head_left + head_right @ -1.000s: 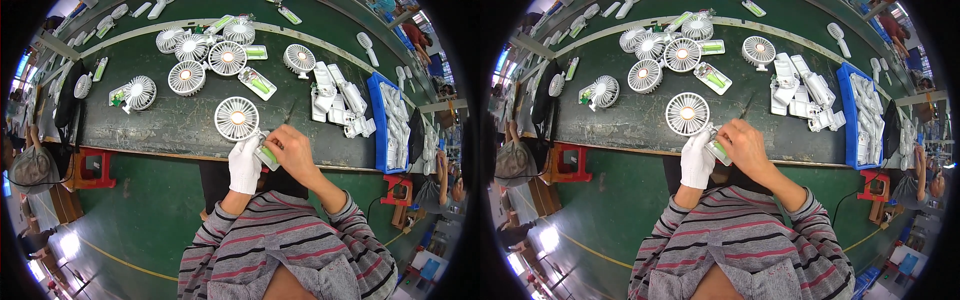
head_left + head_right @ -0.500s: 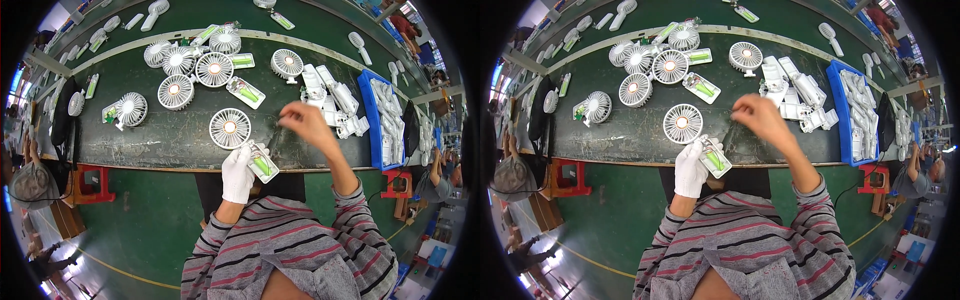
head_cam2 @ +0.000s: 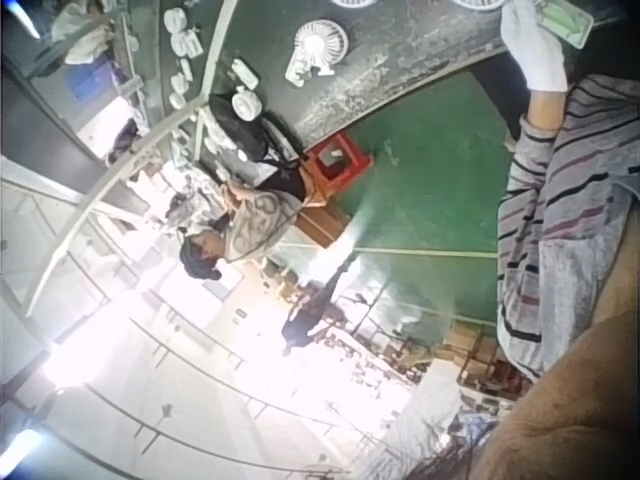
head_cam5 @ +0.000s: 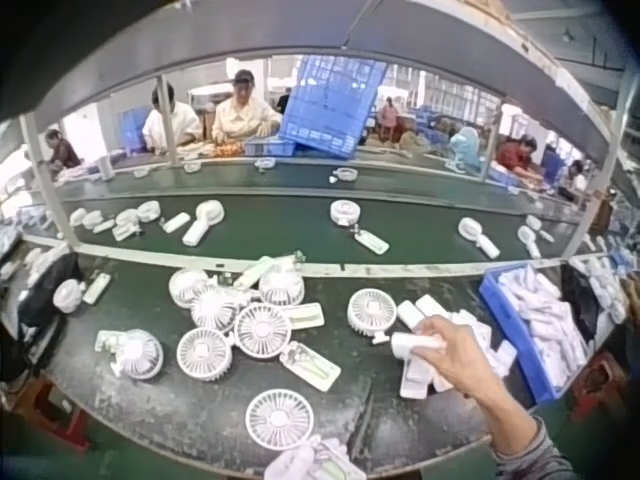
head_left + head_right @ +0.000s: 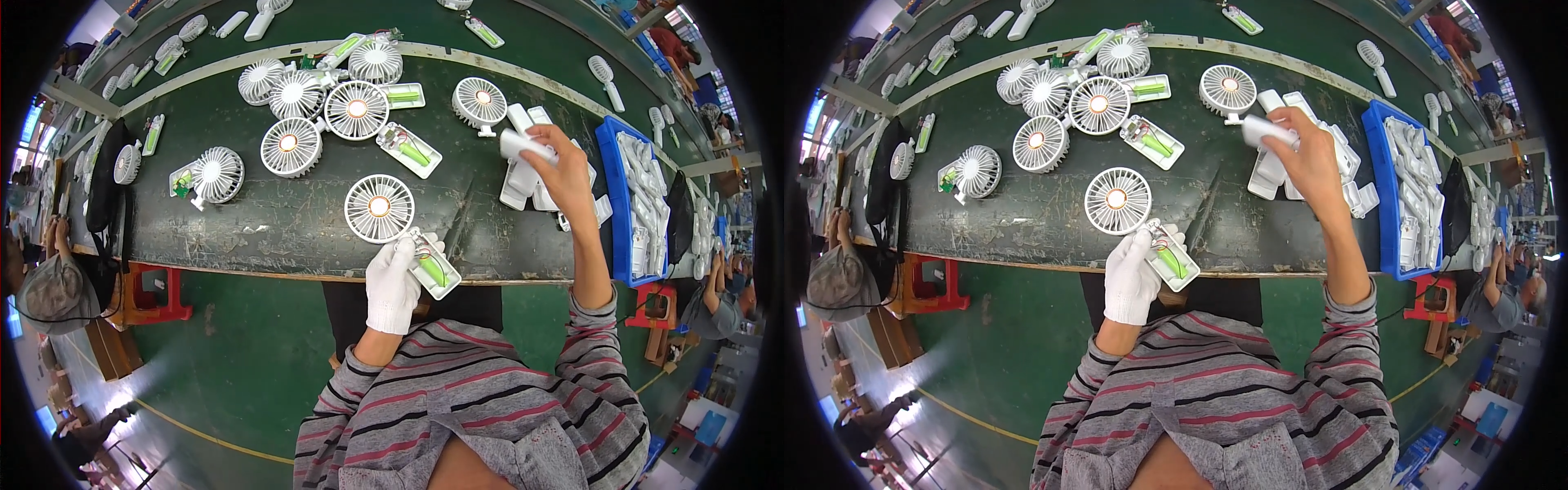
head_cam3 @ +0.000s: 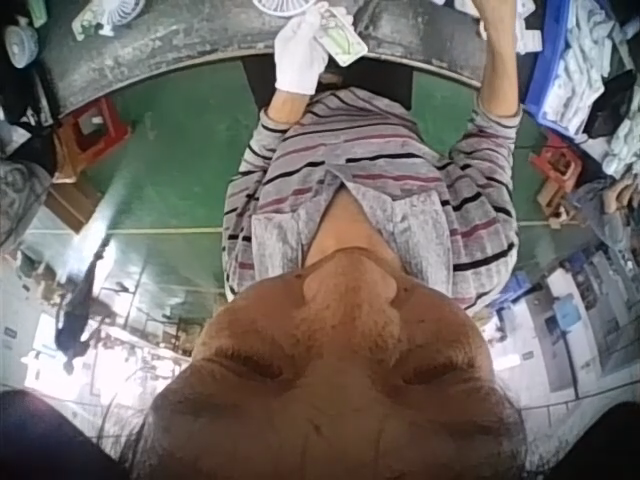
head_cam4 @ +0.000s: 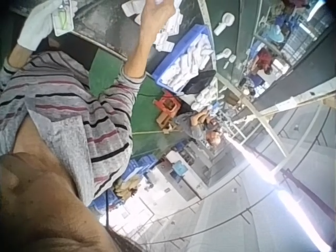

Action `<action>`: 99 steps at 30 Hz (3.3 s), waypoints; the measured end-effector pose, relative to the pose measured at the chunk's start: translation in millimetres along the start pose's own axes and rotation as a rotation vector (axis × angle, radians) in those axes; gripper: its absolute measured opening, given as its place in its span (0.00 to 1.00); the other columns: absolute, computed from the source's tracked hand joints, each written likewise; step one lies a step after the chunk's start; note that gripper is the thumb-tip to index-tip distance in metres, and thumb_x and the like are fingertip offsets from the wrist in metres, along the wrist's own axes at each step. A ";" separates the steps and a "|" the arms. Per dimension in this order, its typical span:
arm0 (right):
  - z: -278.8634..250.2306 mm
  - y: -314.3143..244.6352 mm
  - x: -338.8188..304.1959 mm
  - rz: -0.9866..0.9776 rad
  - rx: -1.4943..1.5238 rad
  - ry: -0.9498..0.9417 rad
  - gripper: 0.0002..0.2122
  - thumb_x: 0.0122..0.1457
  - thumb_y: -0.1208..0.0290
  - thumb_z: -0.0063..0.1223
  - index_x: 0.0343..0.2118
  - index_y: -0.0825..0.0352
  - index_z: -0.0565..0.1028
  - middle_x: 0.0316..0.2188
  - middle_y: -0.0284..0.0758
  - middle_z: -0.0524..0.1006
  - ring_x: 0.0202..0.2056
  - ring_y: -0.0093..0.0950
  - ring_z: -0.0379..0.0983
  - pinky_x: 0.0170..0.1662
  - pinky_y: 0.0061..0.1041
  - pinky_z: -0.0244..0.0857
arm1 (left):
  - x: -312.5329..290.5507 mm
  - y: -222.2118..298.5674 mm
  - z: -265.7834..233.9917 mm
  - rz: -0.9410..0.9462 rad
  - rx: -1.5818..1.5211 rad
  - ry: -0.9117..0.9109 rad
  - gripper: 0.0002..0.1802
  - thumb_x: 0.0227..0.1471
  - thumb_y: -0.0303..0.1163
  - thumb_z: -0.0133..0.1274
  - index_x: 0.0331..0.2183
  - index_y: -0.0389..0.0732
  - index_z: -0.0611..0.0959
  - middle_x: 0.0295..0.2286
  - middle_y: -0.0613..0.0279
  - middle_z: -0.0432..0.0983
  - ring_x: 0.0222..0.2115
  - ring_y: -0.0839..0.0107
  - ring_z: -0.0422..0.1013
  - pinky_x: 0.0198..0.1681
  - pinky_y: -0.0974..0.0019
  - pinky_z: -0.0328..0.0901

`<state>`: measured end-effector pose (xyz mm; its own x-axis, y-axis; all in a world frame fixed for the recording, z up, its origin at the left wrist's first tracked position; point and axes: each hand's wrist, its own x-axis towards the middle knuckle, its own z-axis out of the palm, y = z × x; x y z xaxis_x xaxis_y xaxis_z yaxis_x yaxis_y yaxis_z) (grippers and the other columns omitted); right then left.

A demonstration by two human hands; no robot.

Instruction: The person assembles portable fans by positioning circuit boards and batteries into handle casings, attaching fan heads, snapping handle covers on by hand, and placing the assembled units on the conveyor belt and work table.

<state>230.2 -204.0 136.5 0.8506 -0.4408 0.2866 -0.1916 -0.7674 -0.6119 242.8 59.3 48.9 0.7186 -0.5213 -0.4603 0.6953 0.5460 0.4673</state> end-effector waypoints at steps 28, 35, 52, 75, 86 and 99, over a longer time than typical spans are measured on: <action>60.7 -32.6 -76.1 -0.160 -0.262 -0.265 0.30 0.46 0.81 0.57 0.55 0.69 0.61 0.50 0.49 0.67 0.51 0.47 0.62 0.54 0.38 0.56 | 24.0 -20.6 -3.7 0.134 -0.020 -0.002 0.11 0.57 0.31 0.47 0.36 0.32 0.75 0.29 0.58 0.75 0.30 0.71 0.74 0.32 0.68 0.70; 63.8 -26.6 -74.7 -0.071 -0.227 -0.252 0.21 0.45 0.75 0.60 0.44 0.72 0.70 0.40 0.48 0.72 0.42 0.46 0.68 0.47 0.38 0.63 | 20.9 -3.4 -3.1 0.150 -0.090 -0.060 0.12 0.51 0.19 0.48 0.40 0.29 0.73 0.35 0.53 0.75 0.35 0.63 0.74 0.41 0.63 0.70; 61.2 -89.2 -80.1 -0.223 -0.073 -0.253 0.20 0.43 0.78 0.59 0.43 0.71 0.72 0.40 0.43 0.73 0.41 0.41 0.69 0.44 0.35 0.65 | 33.4 2.7 7.0 0.061 -0.376 -0.150 0.16 0.61 0.36 0.42 0.42 0.32 0.72 0.39 0.57 0.71 0.42 0.69 0.68 0.47 0.62 0.62; 65.7 -104.0 -86.2 -0.321 -0.301 -0.439 0.22 0.44 0.81 0.57 0.45 0.78 0.68 0.41 0.49 0.70 0.40 0.46 0.66 0.43 0.39 0.63 | 39.0 -20.0 3.7 0.139 0.062 -0.009 0.12 0.51 0.30 0.55 0.37 0.35 0.77 0.27 0.70 0.72 0.22 0.85 0.63 0.21 0.78 0.57; 67.1 -92.3 -74.3 -0.299 -0.282 -0.503 0.23 0.43 0.81 0.58 0.45 0.80 0.67 0.41 0.51 0.70 0.41 0.47 0.66 0.45 0.37 0.63 | 45.4 -17.2 9.4 0.168 0.078 0.062 0.10 0.50 0.27 0.54 0.36 0.34 0.77 0.30 0.68 0.73 0.29 0.82 0.67 0.31 0.75 0.63; 59.4 -63.3 -96.8 0.445 0.630 -0.947 0.07 0.50 0.72 0.61 0.27 0.71 0.78 0.22 0.33 0.78 0.23 0.18 0.73 0.28 0.19 0.67 | 4.8 -1.7 -1.4 0.011 -0.183 -0.387 0.22 0.52 0.20 0.46 0.50 0.29 0.65 0.42 0.47 0.71 0.44 0.58 0.71 0.48 0.57 0.68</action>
<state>189.1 -85.1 103.8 0.8422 0.1078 -0.5282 -0.5097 -0.1601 -0.8453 245.1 56.8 44.9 0.7004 -0.7031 -0.1228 0.6996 0.6422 0.3132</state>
